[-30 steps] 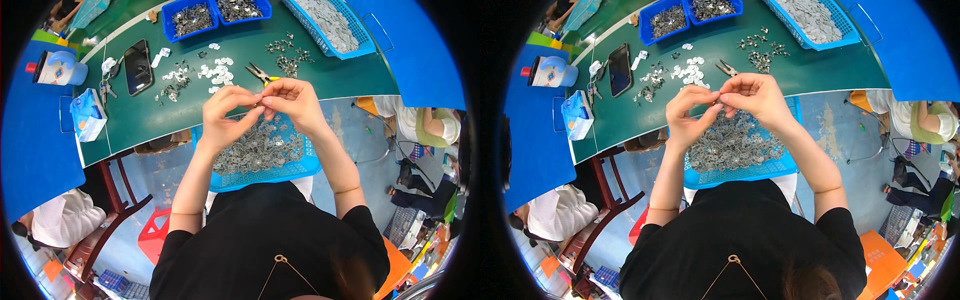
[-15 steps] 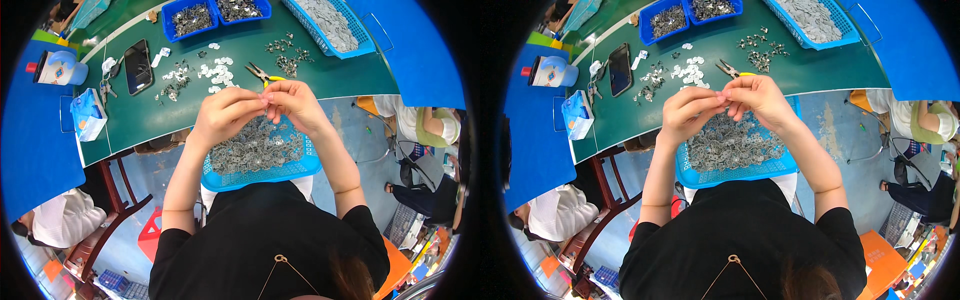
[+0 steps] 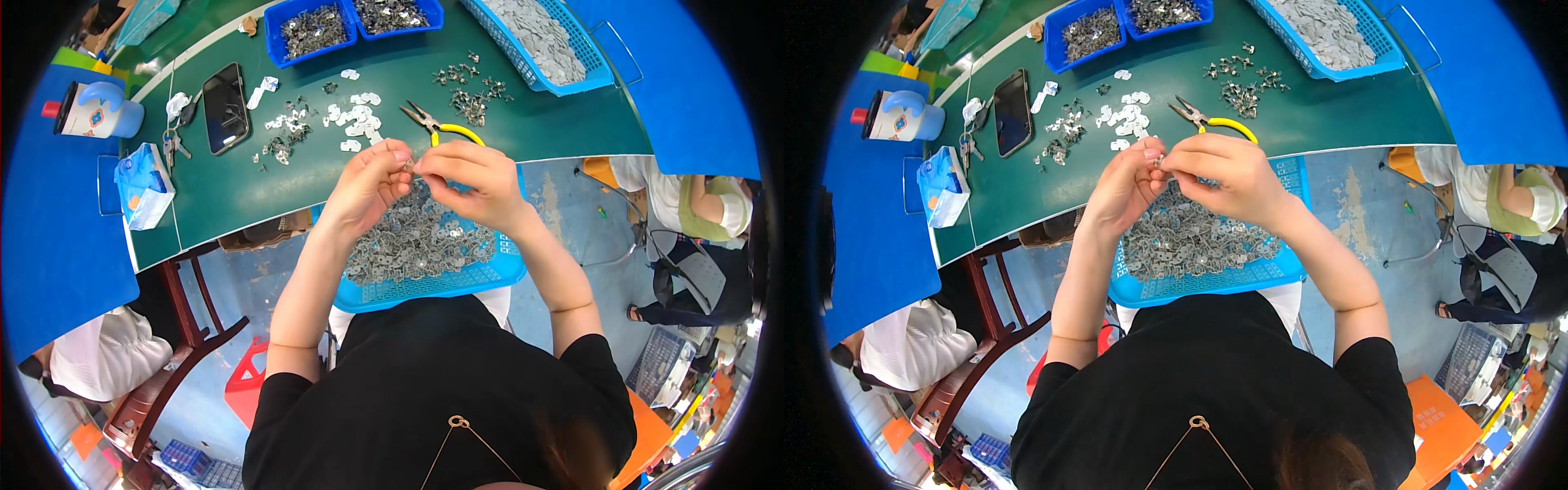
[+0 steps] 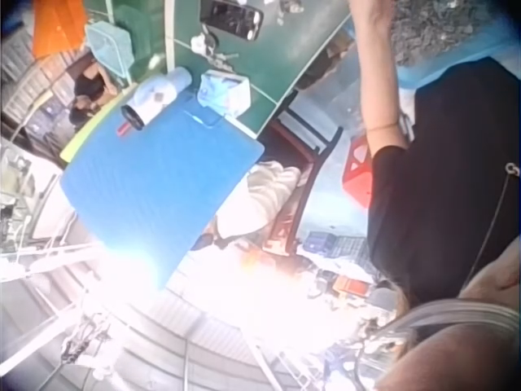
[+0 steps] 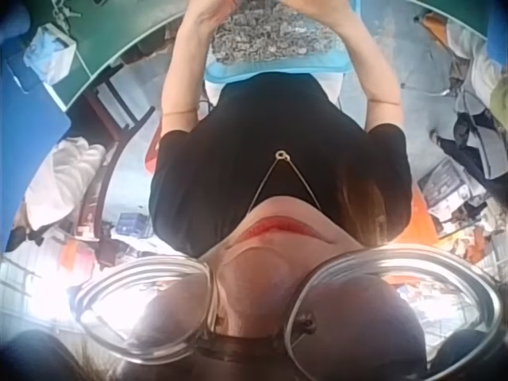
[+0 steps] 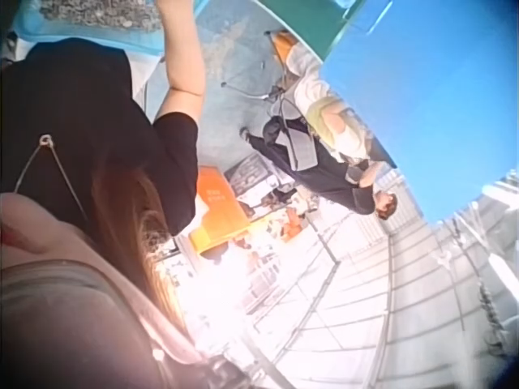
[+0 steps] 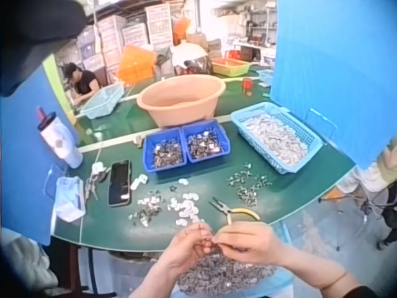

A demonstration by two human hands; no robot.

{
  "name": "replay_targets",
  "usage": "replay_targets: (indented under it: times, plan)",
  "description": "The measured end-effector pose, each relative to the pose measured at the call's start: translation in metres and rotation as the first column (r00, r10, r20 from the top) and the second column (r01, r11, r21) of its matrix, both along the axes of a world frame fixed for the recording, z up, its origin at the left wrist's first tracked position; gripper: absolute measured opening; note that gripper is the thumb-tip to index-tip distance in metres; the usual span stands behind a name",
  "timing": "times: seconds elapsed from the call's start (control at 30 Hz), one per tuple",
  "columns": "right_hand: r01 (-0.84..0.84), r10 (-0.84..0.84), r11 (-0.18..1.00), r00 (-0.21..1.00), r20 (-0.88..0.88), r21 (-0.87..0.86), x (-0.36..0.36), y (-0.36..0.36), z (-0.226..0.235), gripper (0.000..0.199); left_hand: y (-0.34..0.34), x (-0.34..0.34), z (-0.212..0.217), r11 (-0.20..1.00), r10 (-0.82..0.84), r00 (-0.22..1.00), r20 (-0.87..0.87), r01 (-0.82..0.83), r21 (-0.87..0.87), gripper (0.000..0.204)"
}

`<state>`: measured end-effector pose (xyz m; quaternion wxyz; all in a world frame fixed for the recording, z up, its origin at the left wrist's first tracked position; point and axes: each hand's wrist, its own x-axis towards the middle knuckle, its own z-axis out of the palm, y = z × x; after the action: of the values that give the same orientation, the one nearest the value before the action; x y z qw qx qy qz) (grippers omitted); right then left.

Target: Use pliers to assemble small metal components and white plastic rings at a factory workbench.

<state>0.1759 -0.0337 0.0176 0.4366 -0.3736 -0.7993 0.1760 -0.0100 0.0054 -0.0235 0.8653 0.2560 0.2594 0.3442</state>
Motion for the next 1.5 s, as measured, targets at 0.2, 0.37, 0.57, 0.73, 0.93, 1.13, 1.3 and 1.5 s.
replay_targets:
  times: [0.2,0.37,0.57,0.73,0.93,1.13,1.3,1.5]
  plan:
    - [-0.159,0.020,0.930,0.922,-0.387,-0.332,-0.003,0.003,-0.006,0.024,-0.016,0.013,0.016,0.923,0.289,0.950,-0.115,-0.246,0.295,0.013]
    - [-0.538,-0.350,0.452,0.627,-0.696,-0.712,-0.002,0.006,-0.006,0.029,-0.018,0.014,0.012,0.210,0.733,0.671,-0.112,-0.067,0.975,0.019]
    - [-0.607,-0.425,0.348,0.577,-0.697,-0.715,-0.005,0.005,-0.007,0.019,-0.012,0.010,0.012,-0.168,0.811,0.584,0.030,0.182,0.969,0.027]
    - [-0.570,-0.452,0.423,0.542,-0.709,-0.705,-0.005,0.006,-0.009,0.015,-0.015,0.015,0.011,0.170,0.757,0.635,-0.151,0.031,0.985,0.022]
    - [-0.563,-0.493,0.390,0.541,-0.681,-0.729,0.004,0.011,-0.014,0.014,-0.009,0.006,0.010,0.390,0.519,0.817,-0.253,0.038,0.920,0.025]
    - [-0.532,-0.524,0.296,0.605,-0.600,-0.794,-0.001,0.011,-0.009,0.018,0.000,0.002,0.015,0.158,0.605,0.761,-0.234,0.174,0.972,0.036]
    - [-0.579,-0.531,0.330,0.539,-0.654,-0.746,-0.002,0.011,-0.015,0.019,-0.002,0.002,0.013,-0.135,0.697,0.713,-0.072,0.229,0.964,0.031]
    - [-0.515,-0.477,0.436,0.563,-0.675,-0.738,-0.004,0.006,-0.009,0.018,-0.007,0.004,0.004,0.197,0.621,0.779,-0.087,-0.047,0.979,0.021]
